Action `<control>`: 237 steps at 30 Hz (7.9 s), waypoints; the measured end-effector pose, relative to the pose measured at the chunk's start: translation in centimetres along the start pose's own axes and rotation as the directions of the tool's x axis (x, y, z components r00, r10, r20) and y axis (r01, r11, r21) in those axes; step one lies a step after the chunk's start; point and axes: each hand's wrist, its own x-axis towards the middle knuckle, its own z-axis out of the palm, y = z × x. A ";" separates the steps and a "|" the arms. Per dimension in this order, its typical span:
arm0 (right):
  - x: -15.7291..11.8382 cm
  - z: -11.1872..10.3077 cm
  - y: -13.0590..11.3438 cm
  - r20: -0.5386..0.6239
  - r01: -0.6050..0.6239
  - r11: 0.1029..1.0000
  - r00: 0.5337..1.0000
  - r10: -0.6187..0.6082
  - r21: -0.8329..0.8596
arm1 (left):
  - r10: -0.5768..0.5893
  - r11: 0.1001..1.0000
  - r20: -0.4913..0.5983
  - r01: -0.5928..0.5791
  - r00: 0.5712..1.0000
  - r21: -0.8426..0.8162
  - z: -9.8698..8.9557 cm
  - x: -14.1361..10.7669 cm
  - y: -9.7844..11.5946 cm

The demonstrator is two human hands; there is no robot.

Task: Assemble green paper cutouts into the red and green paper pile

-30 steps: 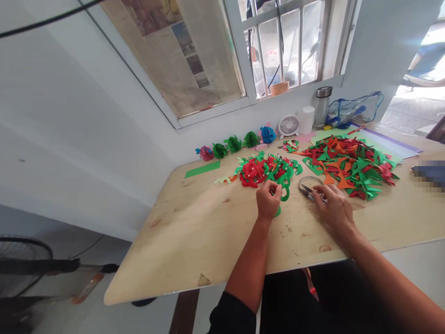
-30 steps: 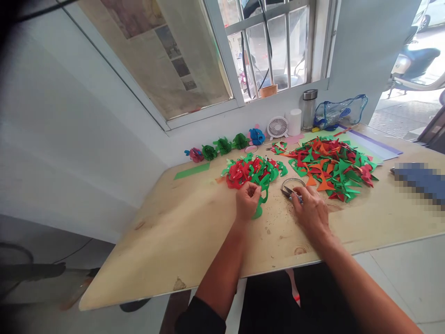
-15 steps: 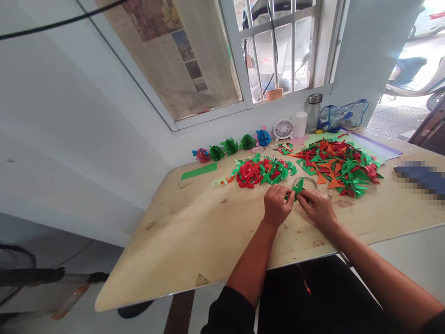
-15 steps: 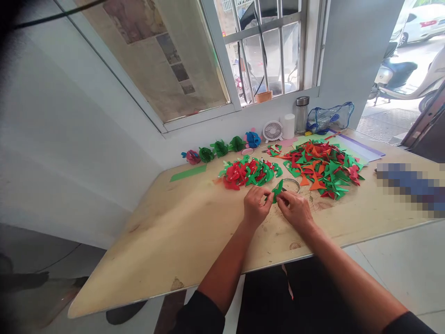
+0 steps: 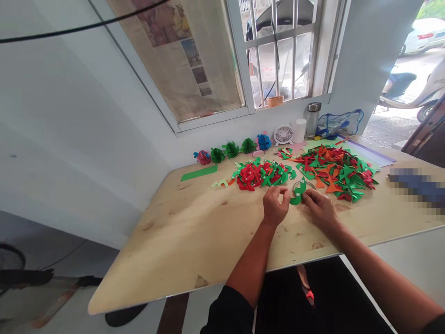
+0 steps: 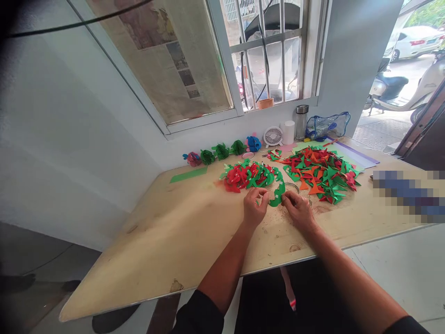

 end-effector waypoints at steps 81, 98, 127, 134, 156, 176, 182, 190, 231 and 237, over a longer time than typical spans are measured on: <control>-0.7 -2.1 2.9 0.012 -0.010 0.816 1.000 0.021 -0.578 | -0.307 0.870 0.365 0.104 0.879 0.482 -0.9 0.2 2.7; -0.1 -4.7 1.3 0.017 -0.311 0.434 0.828 0.561 0.846 | -0.141 0.764 0.601 -0.299 0.787 0.572 4.4 0.5 2.8; 1.0 -3.0 0.1 -0.106 -0.243 0.870 0.943 0.316 0.430 | -0.213 0.949 0.401 0.286 0.891 -0.133 1.8 0.9 3.5; 1.0 -2.8 0.7 -0.093 -0.253 0.890 0.946 0.309 0.380 | -0.187 0.970 0.414 0.235 0.891 -0.067 1.8 0.9 3.8; 0.6 -3.1 -0.2 -0.118 -0.239 0.900 0.947 0.299 0.364 | -0.190 0.969 0.317 0.229 0.929 -0.089 1.8 1.0 3.1; 0.8 -3.0 0.5 -0.063 -0.261 0.873 0.948 0.313 0.411 | -0.163 0.983 0.369 0.183 0.915 -0.022 1.6 1.1 4.2; 0.8 -3.1 0.4 -0.077 -0.261 0.895 0.948 0.307 0.362 | -0.198 0.978 0.375 0.211 0.906 0.007 1.8 1.1 4.0; 0.6 -3.0 -0.2 -0.180 -0.225 0.936 0.943 0.279 0.271 | -0.180 0.952 0.285 0.240 0.941 -0.192 2.2 0.8 3.3; 0.6 -3.0 -0.1 0.107 -0.188 0.974 0.979 0.175 0.129 | -0.425 0.678 0.297 0.518 0.855 -0.521 2.0 1.3 2.8; 0.6 -2.9 0.1 0.063 -0.153 0.984 0.987 0.148 0.094 | -0.432 0.673 0.306 0.529 0.849 -0.518 2.0 1.3 2.7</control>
